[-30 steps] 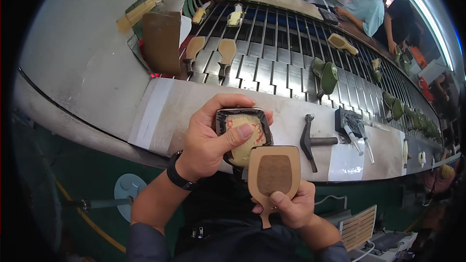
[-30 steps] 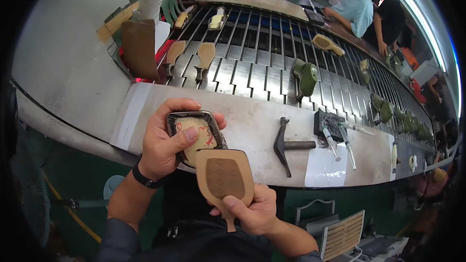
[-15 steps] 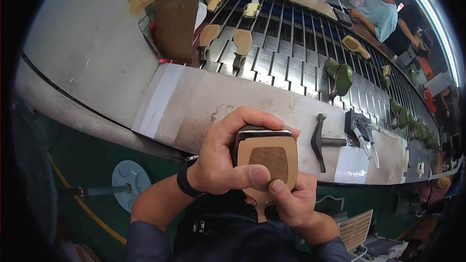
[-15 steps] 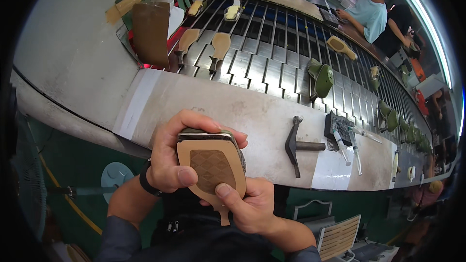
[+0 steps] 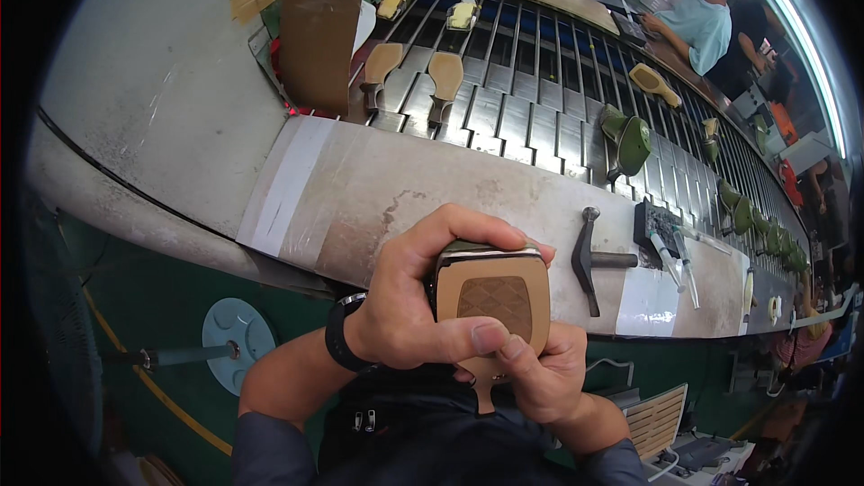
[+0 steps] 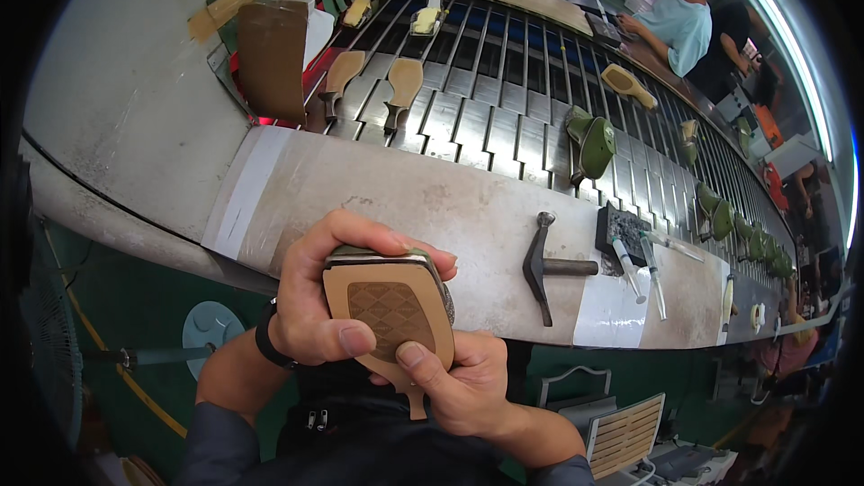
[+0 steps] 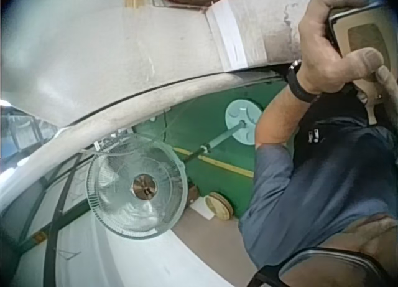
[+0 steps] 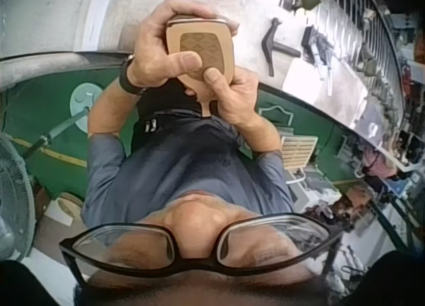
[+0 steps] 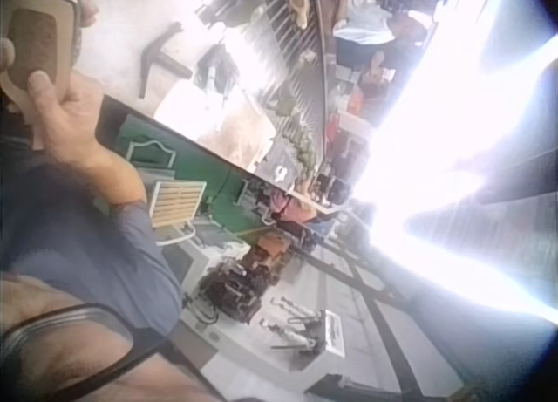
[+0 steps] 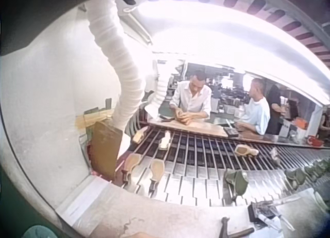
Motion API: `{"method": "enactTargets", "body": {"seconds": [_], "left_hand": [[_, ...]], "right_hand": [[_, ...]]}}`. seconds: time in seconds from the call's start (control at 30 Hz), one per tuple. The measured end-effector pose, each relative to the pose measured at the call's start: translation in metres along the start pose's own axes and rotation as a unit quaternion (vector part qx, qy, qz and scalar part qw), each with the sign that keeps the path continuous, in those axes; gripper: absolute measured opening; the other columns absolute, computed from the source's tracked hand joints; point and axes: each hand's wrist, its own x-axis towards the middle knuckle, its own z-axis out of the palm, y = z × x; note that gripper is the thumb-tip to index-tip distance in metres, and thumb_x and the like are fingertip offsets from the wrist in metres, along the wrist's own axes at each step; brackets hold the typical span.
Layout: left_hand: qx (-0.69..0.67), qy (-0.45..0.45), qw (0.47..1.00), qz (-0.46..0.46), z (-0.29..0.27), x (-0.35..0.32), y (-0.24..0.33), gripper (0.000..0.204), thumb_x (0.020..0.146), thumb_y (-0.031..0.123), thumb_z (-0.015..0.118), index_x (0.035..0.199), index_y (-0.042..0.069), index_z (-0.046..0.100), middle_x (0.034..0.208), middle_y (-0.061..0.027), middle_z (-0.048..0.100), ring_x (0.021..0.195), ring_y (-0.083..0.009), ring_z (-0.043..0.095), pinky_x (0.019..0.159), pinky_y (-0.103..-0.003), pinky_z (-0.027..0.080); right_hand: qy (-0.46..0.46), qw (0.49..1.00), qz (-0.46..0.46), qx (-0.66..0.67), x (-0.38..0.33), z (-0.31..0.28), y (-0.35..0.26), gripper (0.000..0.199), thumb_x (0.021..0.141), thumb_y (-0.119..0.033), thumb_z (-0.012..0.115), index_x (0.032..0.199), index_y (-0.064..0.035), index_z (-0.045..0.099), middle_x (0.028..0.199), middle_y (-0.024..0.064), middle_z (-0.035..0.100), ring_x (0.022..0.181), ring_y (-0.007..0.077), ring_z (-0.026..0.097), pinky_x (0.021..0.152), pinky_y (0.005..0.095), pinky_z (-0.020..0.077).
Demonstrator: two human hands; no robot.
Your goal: The person assembles high-heeled shoes by taking shoe uppers on lasts and soles from a conveyor belt, pressing the soles onto the shoe uppers by hand, hammering the edges with a hammer, and returning the assembled shoes to the conveyor belt.
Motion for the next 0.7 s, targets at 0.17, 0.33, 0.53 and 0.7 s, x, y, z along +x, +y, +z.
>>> {"method": "enactTargets", "body": {"seconds": [0.17, 0.33, 0.53, 0.7], "left_hand": [[-0.072, 0.077, 0.989, -0.101, 0.010, -0.002, 0.016, 0.056, 0.094, 0.032, 0.077, 0.133, 0.001, 0.052, 0.133, -0.0341, 0.066, 0.126, -0.0368, 0.068, 0.107, -0.049, 0.056], [0.006, 0.014, 0.998, -0.054, 0.004, 0.000, 0.013, 0.051, 0.094, 0.028, 0.074, 0.132, 0.001, 0.053, 0.135, -0.0336, 0.066, 0.125, -0.0353, 0.068, 0.106, -0.047, 0.056], [0.015, 0.005, 0.999, -0.039, 0.005, 0.000, 0.012, 0.057, 0.094, 0.033, 0.076, 0.134, 0.001, 0.052, 0.138, -0.0344, 0.063, 0.126, -0.0347, 0.068, 0.105, -0.046, 0.057], [-0.053, 0.003, 0.997, -0.059, 0.006, 0.002, 0.016, 0.061, 0.105, 0.050, 0.061, 0.137, -0.002, 0.053, 0.141, -0.0352, 0.061, 0.129, -0.0361, 0.066, 0.109, -0.046, 0.054]], "right_hand": [[-0.015, 1.000, 0.016, -0.015, 0.000, -0.001, -0.003, 0.029, 0.110, -0.016, 0.062, 0.111, 0.0096, 0.075, 0.095, 0.0182, 0.080, 0.083, 0.0194, 0.078, 0.071, 0.0305, 0.0638], [-0.022, 1.000, 0.020, 0.007, -0.001, -0.001, -0.003, 0.029, 0.110, -0.016, 0.061, 0.116, 0.0098, 0.073, 0.099, 0.0189, 0.080, 0.086, 0.0207, 0.078, 0.075, 0.0320, 0.0646], [-0.021, 0.999, 0.034, 0.033, -0.003, 0.001, -0.005, 0.032, 0.111, -0.017, 0.060, 0.119, 0.0111, 0.071, 0.109, 0.0216, 0.077, 0.092, 0.0255, 0.078, 0.079, 0.0363, 0.0664], [-0.003, 0.999, 0.031, 0.039, -0.003, 0.002, -0.005, 0.033, 0.111, -0.019, 0.059, 0.117, 0.0107, 0.071, 0.109, 0.0217, 0.077, 0.092, 0.0253, 0.078, 0.080, 0.0360, 0.0662]]}}
